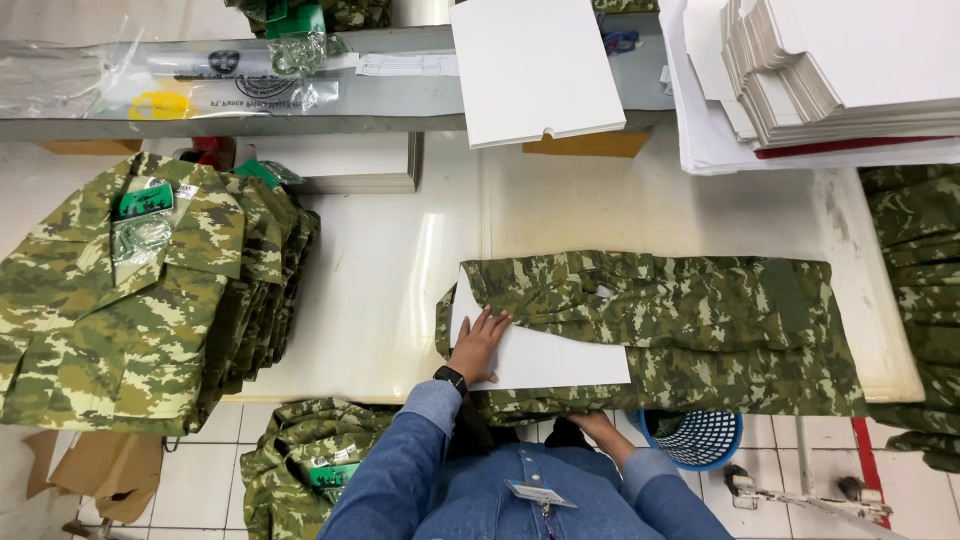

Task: The person folds camouflage military shirts on a table. They place a white cardboard insert inside each shirt, fold the sleeves and sides inward, and then fold the shirt into a compact rectangle. The folded shirts are stacked on the table.

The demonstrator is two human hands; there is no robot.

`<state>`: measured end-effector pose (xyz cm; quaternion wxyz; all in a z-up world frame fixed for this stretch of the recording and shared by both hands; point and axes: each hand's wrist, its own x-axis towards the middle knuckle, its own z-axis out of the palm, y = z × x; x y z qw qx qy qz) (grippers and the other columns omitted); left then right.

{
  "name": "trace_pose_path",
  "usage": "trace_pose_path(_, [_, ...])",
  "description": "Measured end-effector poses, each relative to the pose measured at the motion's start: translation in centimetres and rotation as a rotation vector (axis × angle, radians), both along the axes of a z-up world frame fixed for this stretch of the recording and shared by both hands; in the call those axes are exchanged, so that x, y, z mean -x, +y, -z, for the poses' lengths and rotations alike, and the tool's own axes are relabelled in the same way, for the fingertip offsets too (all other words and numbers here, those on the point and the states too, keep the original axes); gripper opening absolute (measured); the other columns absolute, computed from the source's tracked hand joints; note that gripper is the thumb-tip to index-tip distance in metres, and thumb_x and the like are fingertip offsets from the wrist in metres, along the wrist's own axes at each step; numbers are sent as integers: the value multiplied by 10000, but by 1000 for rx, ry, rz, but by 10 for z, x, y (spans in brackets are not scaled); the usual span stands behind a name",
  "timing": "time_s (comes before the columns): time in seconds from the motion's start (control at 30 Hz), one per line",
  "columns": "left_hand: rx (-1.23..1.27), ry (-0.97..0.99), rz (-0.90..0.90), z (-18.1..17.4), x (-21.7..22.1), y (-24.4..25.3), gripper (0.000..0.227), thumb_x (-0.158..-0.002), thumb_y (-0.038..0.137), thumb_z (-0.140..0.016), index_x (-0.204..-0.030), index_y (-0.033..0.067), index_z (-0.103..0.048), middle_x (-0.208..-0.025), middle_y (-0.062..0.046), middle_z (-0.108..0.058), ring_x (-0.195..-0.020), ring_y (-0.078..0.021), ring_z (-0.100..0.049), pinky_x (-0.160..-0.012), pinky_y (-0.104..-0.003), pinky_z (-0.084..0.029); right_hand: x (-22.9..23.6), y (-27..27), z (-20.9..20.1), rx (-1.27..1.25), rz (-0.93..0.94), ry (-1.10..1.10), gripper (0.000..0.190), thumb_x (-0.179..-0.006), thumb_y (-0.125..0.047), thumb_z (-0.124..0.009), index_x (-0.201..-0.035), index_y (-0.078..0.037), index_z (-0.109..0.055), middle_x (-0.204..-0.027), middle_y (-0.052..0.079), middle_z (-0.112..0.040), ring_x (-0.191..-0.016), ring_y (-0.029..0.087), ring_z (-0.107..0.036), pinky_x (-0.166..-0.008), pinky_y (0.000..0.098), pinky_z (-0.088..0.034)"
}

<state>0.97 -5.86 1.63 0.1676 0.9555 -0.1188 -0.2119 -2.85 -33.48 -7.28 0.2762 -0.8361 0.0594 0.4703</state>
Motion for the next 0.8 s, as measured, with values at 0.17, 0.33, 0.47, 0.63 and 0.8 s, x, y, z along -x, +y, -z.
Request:
trace_pose_path(0.17, [-48, -32, 28, 4, 5, -2, 1225, -442, 288, -865, -1353, 129, -61, -1385, -37, -161, -1292, -286, -47, -991, -512, -159, 1, -27, -26, 72, -306, 271, 632, -601, -562, -669, -1077, -162, -556, -1115, 69, -566, -1009, 207, -547, -901, 303, -431])
trace_pose_path(0.33, [-129, 30, 39, -21, 4, -5, 1086, -563, 295, -766, -1362, 214, -35, -1348, -29, -182, -1289, -304, -80, -1006, -515, -231, -21, -70, -94, -621, 400, 544, 928, -518, -111, -907, -1251, 46, -360, -1183, 306, -467, -1091, 420, -450, -891, 525, -322])
trace_pose_path(0.47, [-125, 27, 62, -23, 3, -1, 812, -700, 62, -637, -1324, 250, -152, -1337, -35, -209, -1292, -310, -85, -1007, -510, -218, -129, 1, -124, -1721, -36, 505, 908, -633, -564, -611, -1329, -131, -219, -1355, 265, -124, -1214, 440, -188, -927, 571, -246])
trace_pose_path(0.63, [599, 424, -439, -45, -11, 1, 707, -793, 699, -251, -1058, 124, -564, -1393, -42, -201, -1306, -230, 28, -1040, -511, 45, -172, 26, -99, -1081, 704, 361, 464, -741, -222, -461, -1168, -41, -481, -1127, 112, -545, -993, 288, -548, -800, 443, -480])
trace_pose_path(0.8, [183, 162, -260, -16, -3, -11, 372, -789, 488, -497, -855, 128, -565, -1339, -13, -276, -1299, -257, -101, -1007, -580, -139, -163, 24, -148, -826, 486, 460, 322, -694, -277, -513, -943, -74, -531, -755, 95, -590, -640, 241, -573, -557, 371, -480])
